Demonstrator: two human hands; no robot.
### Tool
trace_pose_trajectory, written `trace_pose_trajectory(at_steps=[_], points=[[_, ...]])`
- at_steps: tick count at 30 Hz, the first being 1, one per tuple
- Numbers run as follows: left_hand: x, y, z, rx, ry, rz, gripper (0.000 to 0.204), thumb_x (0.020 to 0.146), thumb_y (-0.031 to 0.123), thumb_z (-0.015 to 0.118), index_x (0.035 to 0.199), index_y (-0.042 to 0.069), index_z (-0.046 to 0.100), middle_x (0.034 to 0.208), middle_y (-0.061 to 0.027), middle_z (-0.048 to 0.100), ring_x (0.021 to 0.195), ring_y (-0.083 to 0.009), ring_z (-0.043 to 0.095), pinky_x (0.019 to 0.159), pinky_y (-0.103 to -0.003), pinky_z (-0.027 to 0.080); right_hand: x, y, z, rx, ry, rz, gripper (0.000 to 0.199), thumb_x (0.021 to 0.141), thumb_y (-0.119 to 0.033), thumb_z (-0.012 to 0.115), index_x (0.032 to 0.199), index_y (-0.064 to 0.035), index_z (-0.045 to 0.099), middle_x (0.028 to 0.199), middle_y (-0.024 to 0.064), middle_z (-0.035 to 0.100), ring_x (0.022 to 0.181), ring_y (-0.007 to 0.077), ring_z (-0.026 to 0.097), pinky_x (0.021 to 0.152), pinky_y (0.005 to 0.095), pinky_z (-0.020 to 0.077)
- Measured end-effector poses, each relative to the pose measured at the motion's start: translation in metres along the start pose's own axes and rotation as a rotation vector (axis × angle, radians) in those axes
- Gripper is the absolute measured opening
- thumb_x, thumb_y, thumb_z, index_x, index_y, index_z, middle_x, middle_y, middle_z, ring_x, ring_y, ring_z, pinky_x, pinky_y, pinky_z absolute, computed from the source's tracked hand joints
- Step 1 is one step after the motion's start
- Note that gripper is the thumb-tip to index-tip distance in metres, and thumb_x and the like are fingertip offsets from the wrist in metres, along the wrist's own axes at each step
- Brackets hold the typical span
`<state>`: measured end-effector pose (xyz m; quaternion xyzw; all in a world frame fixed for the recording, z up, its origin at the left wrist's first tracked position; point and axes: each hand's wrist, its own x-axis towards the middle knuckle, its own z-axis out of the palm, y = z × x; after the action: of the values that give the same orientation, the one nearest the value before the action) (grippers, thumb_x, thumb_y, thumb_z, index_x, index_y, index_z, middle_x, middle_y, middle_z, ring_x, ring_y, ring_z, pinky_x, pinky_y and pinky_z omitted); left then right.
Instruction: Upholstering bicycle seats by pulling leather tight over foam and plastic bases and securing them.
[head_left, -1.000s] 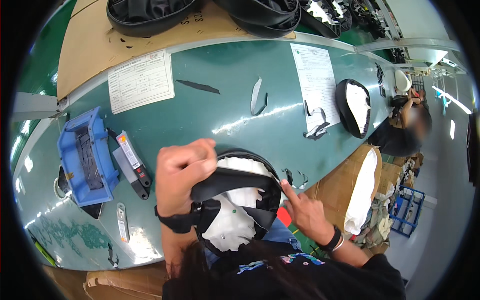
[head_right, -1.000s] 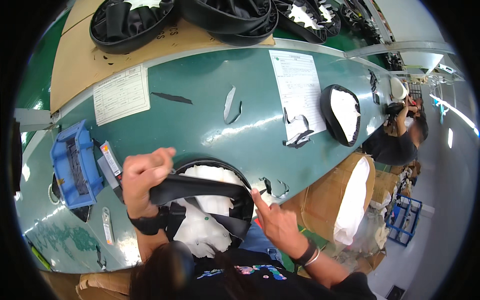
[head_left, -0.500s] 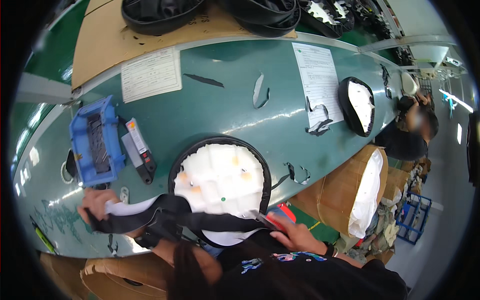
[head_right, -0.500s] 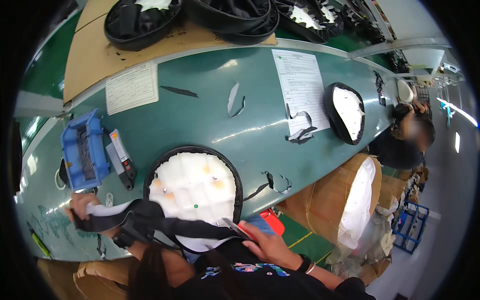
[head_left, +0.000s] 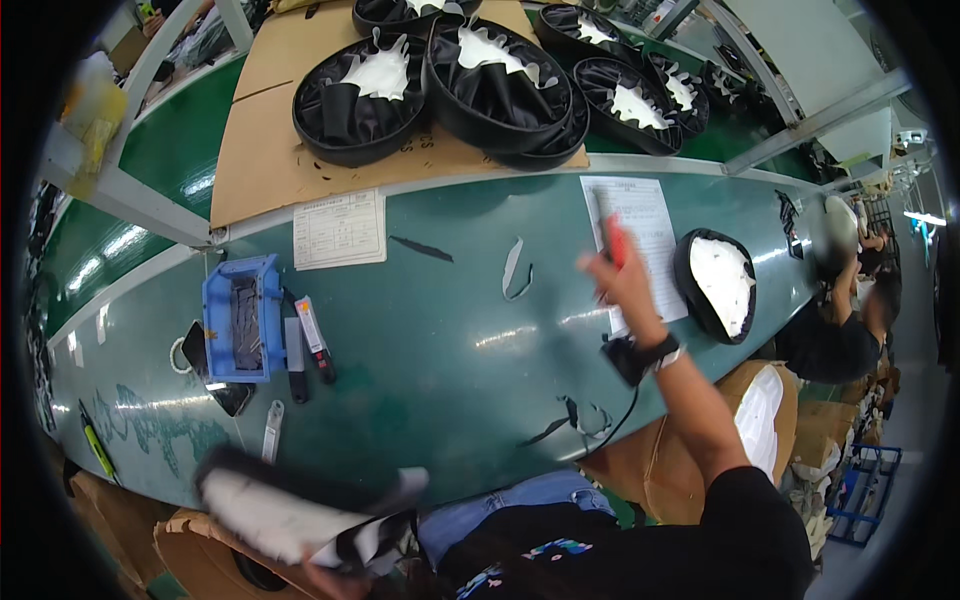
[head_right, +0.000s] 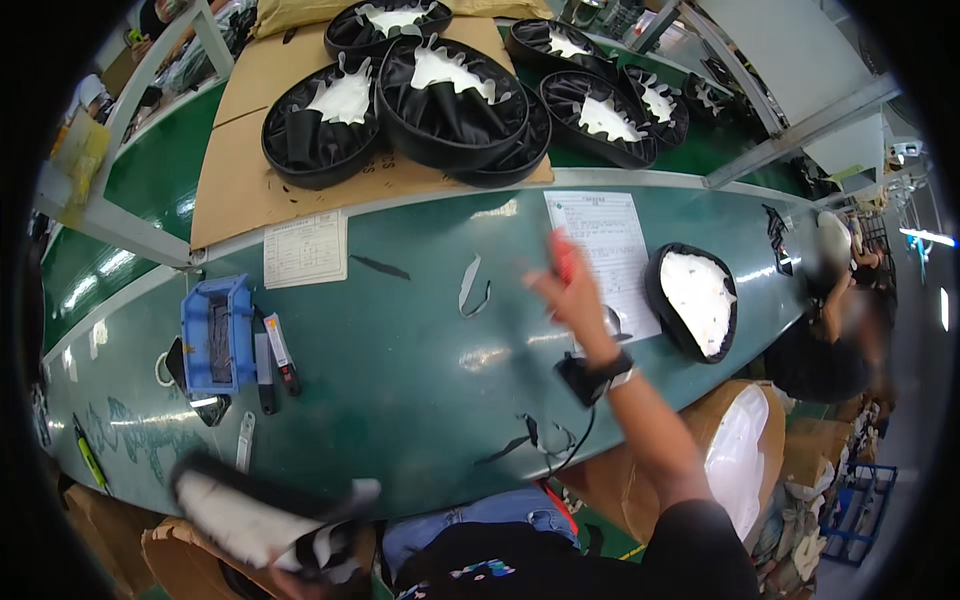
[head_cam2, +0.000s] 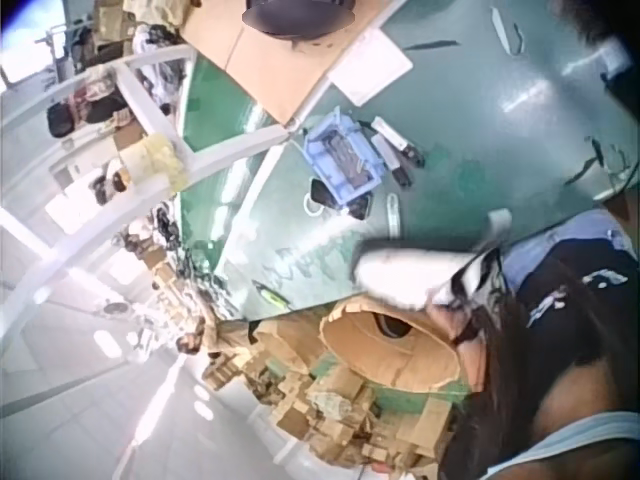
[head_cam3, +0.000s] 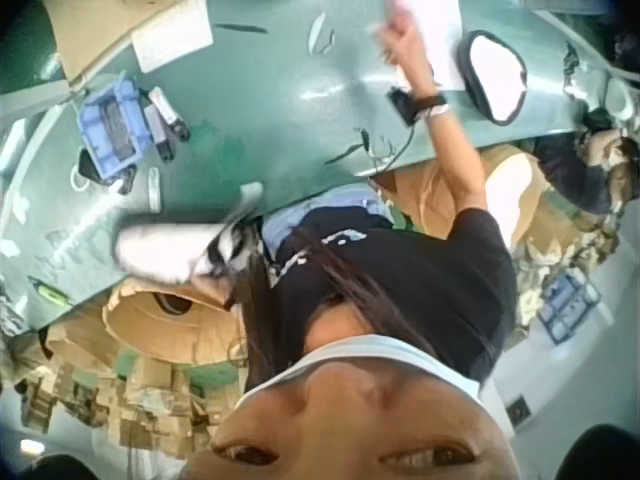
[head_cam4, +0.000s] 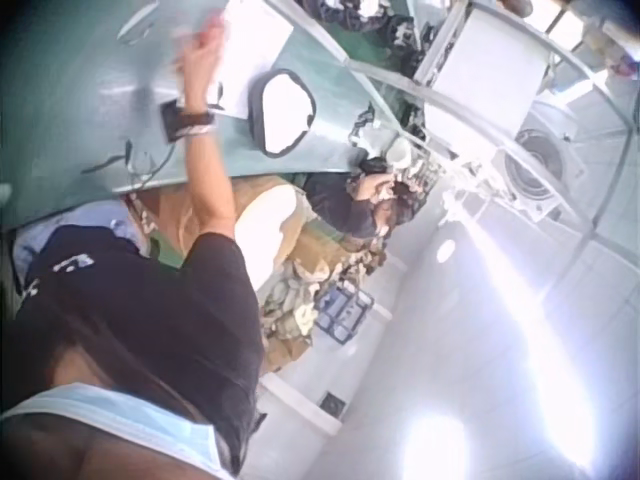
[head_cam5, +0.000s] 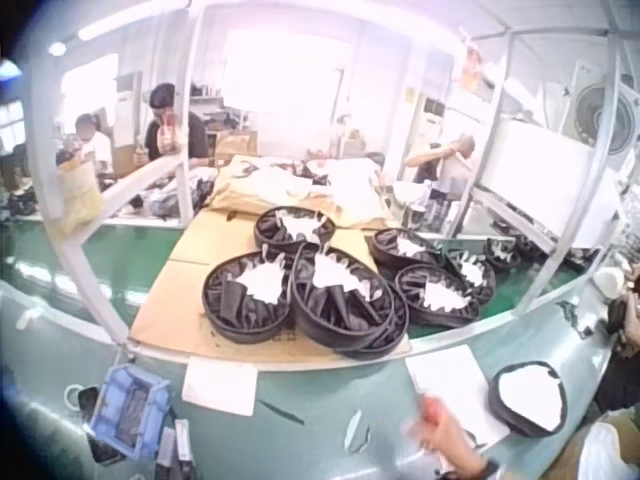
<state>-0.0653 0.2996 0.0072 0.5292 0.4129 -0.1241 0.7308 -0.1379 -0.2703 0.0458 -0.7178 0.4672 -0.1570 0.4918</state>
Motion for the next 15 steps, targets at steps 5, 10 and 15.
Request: trace_pose_trajectory(at_steps=[5, 10, 15], points=[[-0.013, -0.01, 0.001, 0.42, -0.113, -0.006, 0.018, 0.092, 0.015, 0.054, 0.091, -0.001, 0.062, 0.083, -0.0057, 0.066, 0.074, -0.0173, 0.061, 0.063, -0.033, 0.049, 0.166, 0.044, -0.068, 0.28, 0.216, -0.099, 0.052, 0.081, -0.013, 0.067, 0.129, -0.0024, 0.048, 0.08, 0.0038, 0.057, 0.066, 0.0146, 0.062, 0.055, 0.0276, 0.0514], [-0.019, -0.026, 0.008, 0.965, -0.241, -0.022, 0.019, 0.092, 0.015, 0.053, 0.09, -0.002, 0.062, 0.081, -0.0055, 0.066, 0.073, -0.0172, 0.06, 0.064, -0.033, 0.049, 0.275, 0.049, -0.075, 0.569, 0.27, 0.002, 0.051, 0.082, -0.017, 0.072, 0.125, -0.0062, 0.046, 0.097, 0.0077, 0.059, 0.071, 0.0202, 0.063, 0.061, 0.0315, 0.056], [-0.021, -0.039, -0.009, 1.439, -0.314, -0.058, 0.019, 0.092, 0.014, 0.053, 0.089, -0.002, 0.062, 0.08, -0.0054, 0.065, 0.072, -0.0171, 0.06, 0.065, -0.033, 0.049, 0.271, 0.051, -0.065, 0.557, 0.38, 0.026, 0.038, 0.084, -0.023, 0.069, 0.113, -0.002, 0.056, 0.092, 0.0074, 0.06, 0.065, 0.02, 0.062, 0.058, 0.0283, 0.055]])
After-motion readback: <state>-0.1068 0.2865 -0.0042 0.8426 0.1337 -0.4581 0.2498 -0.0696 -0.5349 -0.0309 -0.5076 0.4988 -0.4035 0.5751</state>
